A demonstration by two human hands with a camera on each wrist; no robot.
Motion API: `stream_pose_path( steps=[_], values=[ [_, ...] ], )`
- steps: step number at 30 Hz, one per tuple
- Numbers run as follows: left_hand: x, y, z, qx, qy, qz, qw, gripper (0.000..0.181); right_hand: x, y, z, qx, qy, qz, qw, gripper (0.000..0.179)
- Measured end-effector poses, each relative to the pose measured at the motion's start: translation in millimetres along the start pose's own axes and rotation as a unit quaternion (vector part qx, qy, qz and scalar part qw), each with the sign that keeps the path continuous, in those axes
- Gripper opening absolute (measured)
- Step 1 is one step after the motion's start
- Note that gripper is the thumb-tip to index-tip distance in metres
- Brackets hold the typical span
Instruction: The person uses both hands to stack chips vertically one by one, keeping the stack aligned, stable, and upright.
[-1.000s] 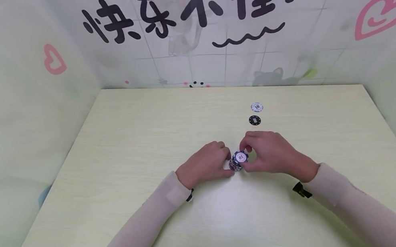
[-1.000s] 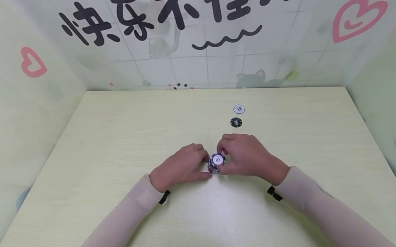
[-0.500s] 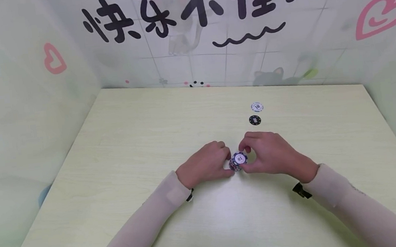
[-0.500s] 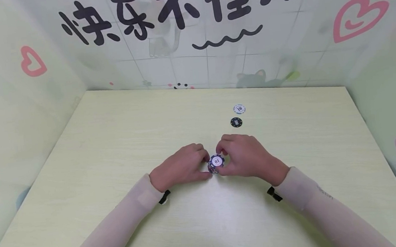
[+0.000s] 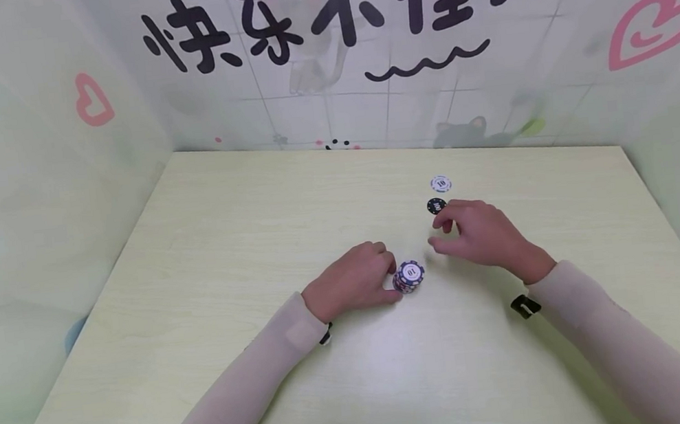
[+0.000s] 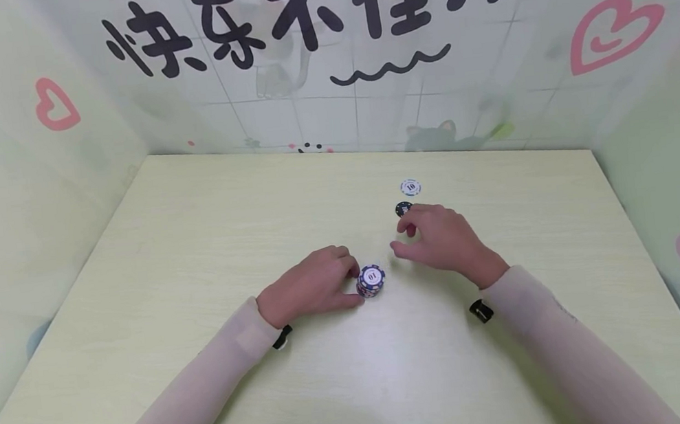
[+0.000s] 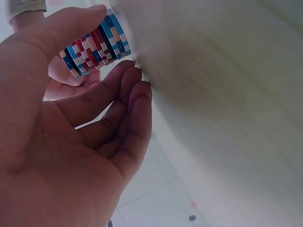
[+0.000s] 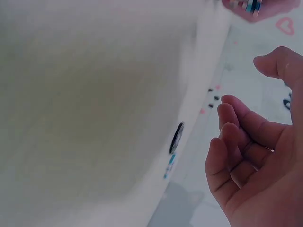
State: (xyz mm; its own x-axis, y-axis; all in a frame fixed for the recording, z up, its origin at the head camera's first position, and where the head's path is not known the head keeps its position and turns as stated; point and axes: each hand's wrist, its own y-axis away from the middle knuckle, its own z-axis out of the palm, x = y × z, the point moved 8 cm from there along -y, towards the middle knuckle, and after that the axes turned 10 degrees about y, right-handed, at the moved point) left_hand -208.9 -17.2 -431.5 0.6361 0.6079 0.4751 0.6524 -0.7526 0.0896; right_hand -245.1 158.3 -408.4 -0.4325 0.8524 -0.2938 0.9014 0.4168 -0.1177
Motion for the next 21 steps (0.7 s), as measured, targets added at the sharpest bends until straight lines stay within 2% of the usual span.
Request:
stream_pose_path(
  steps=[6, 10, 21],
  values=[
    [1.5, 1.4, -0.5, 0.004, 0.001, 0.005, 1.0, 0.037, 33.7, -10.4, 1.5, -0.004, 0.005, 0.053, 0.9986, 0.031],
    [0.6, 1.8, 0.2, 0.005, 0.002, 0.006, 1.0, 0.037, 48.9, -17.5, 3.5, -0.016, 0.024, 0.075, 0.9967, 0.036],
    [1.3, 2.4, -0.1, 0.002, 0.001, 0.007, 1.0, 0.037, 62.4, -33.8, 6.6, -0.056, 0.042, 0.09, 0.9935, 0.048]
  ],
)
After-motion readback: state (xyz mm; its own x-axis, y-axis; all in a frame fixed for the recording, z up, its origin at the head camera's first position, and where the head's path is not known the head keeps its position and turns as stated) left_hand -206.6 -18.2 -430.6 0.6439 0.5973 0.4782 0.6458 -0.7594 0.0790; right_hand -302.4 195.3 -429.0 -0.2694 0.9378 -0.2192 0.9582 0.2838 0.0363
